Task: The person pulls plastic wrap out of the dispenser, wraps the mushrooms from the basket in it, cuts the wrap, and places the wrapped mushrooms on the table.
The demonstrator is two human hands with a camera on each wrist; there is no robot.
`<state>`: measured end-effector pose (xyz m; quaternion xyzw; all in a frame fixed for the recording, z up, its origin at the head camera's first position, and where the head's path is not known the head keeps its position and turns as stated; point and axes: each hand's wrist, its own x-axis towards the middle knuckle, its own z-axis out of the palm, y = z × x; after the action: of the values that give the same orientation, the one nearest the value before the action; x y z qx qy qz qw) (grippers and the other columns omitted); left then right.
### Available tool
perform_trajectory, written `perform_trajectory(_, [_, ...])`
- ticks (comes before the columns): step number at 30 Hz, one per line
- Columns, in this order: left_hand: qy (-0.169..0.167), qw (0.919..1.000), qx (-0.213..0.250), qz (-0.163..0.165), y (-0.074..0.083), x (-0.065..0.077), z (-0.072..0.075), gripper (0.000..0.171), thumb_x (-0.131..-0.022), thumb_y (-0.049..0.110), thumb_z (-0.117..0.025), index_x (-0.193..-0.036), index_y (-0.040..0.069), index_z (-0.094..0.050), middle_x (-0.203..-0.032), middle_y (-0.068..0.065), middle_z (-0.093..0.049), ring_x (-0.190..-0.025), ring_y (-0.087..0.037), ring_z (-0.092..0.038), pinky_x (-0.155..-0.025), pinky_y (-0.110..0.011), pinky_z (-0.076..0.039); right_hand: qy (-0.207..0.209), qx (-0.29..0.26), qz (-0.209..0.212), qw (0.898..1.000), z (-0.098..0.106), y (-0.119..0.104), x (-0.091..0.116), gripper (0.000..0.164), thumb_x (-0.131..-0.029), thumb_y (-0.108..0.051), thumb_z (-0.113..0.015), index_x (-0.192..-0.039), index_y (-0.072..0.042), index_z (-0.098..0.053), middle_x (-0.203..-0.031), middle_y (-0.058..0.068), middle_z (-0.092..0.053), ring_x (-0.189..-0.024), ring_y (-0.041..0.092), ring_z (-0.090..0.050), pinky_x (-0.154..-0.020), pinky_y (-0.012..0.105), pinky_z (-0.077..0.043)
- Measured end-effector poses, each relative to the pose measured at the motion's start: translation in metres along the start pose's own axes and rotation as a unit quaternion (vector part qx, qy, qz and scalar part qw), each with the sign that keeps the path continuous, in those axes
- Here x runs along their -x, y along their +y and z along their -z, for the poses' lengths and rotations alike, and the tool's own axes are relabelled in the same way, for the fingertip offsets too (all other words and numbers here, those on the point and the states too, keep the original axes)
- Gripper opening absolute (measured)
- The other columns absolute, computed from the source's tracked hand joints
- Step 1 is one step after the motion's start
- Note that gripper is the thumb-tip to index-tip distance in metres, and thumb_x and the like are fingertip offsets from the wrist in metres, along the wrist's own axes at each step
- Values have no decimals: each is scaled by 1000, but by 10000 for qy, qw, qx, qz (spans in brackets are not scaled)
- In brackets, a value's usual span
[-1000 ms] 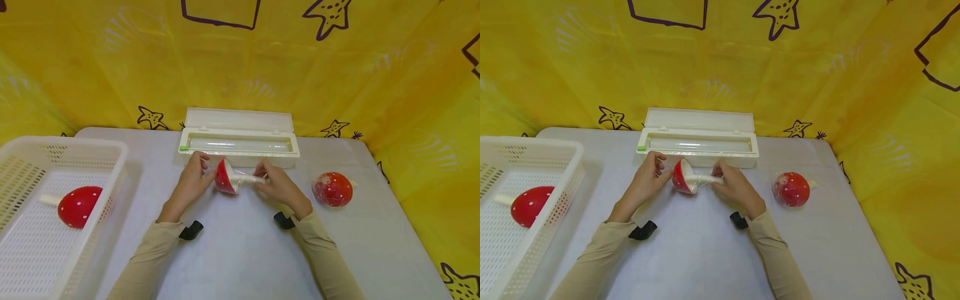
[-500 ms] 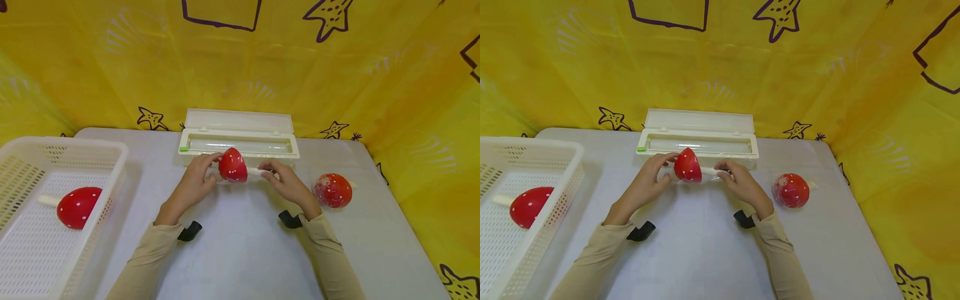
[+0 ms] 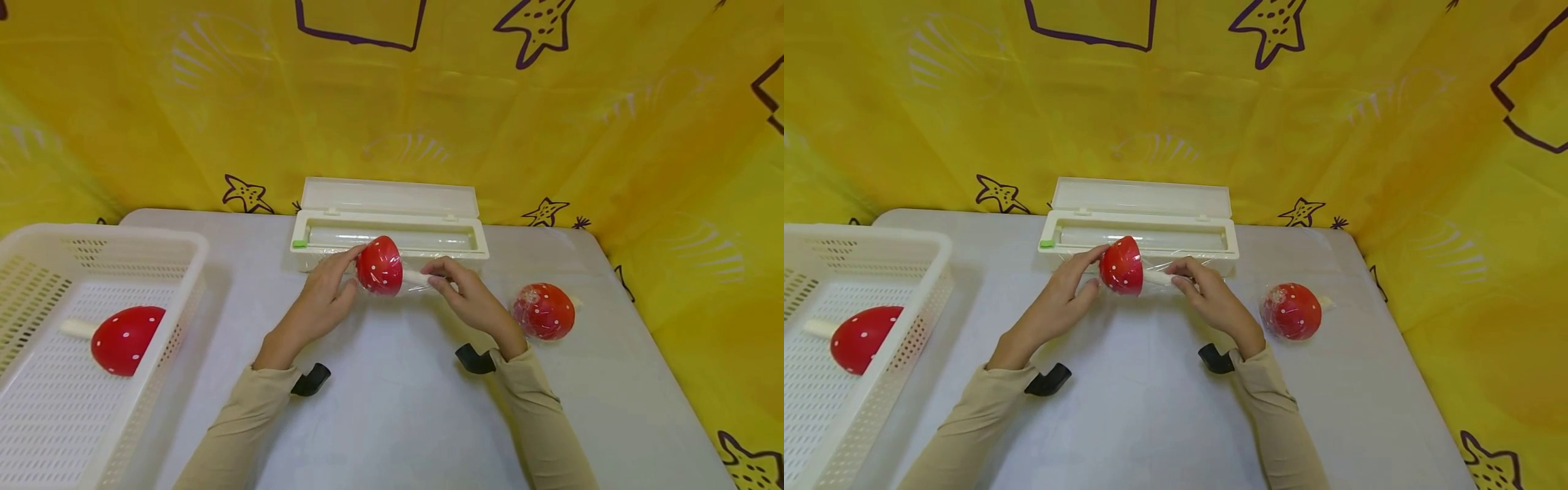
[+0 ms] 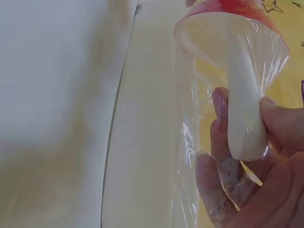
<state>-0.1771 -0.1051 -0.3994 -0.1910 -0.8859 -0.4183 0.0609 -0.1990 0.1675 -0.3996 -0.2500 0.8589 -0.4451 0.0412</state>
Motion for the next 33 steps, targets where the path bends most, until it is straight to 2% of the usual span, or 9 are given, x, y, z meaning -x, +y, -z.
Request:
perform_trajectory(3, [133,9998,-119,134,2,0,0,58,-87,8,-47,-145,12,-48,-149,-13,-38,-136,-32,-32,-109,-57,-31,12,1,28,10000,1,-1,1,20,-101,-9,-55,-118,0,-57,-115,17,-67,-102,27,-62,-93,44,-51])
perform_trajectory(5, [125,9997,-123,177,3,1,0,62,-83,6,-50,-145,13,-48,-148,-14,-35,-135,-31,-30,-106,-57,-33,1,-15,50,10000,0,-1,1,20,-101,-9,-54,-118,0,-57,-115,18,-67,-103,28,-62,-94,44,-52])
perform_trajectory(11, [-358,9994,34,12,2,1,-2,91,-78,6,-72,-155,17,-26,-149,-11,-37,-134,-28,-39,-107,-59,-40,-54,-104,34,9999,0,-2,1,20,-100,-9,-56,-119,-1,-58,-114,15,-67,-104,28,-62,-96,47,-51])
perform_trajectory(15, [-216,9996,4,-179,2,0,-6,101,-76,13,-84,-156,19,-23,-147,-14,-39,-132,-30,-43,-106,-56,-45,-98,-67,135,9998,1,-3,2,20,-100,-9,-55,-118,-1,-59,-115,13,-66,-104,26,-62,-95,47,-51])
perform_trajectory(17, [-124,9994,-100,-291,3,-1,-7,102,-73,15,-88,-155,18,-27,-145,-14,-42,-132,-31,-44,-105,-55,-46,-142,-51,188,9997,1,-3,2,19,-100,-9,-55,-118,-2,-59,-114,12,-66,-104,26,-63,-95,46,-51])
perform_trajectory(21, [38,9987,-287,-417,4,-1,-9,101,-69,17,-90,-150,12,-31,-142,-15,-50,-133,-33,-46,-109,-59,-39,-220,-88,244,9994,0,-4,1,18,-100,-8,-56,-117,-2,-59,-113,12,-66,-102,27,-63,-93,45,-51])
perform_trajectory(25, [191,9982,-208,-530,4,-1,-11,96,-69,14,-90,-144,3,-31,-140,-18,-52,-130,-34,-50,-109,-58,-40,-177,-11,281,9994,0,-4,1,19,-100,-7,-55,-117,-1,-59,-115,13,-66,-101,27,-63,-92,43,-52])
perform_trajectory(30, [-60,9990,-62,-436,4,-1,-11,97,-72,23,-89,-148,6,-31,-151,-15,-40,-141,-31,-36,-115,-59,-30,-120,69,307,9994,1,-4,1,19,-101,-7,-54,-118,0,-58,-115,14,-66,-102,26,-62,-93,45,-52])
perform_trajectory(33, [-187,9995,72,-235,4,-1,-9,88,-82,30,-80,-151,9,-31,-156,-12,-34,-145,-30,-29,-117,-60,-24,-134,27,262,9996,1,-4,2,20,-101,-7,-54,-119,0,-58,-115,15,-66,-104,27,-62,-94,47,-52])
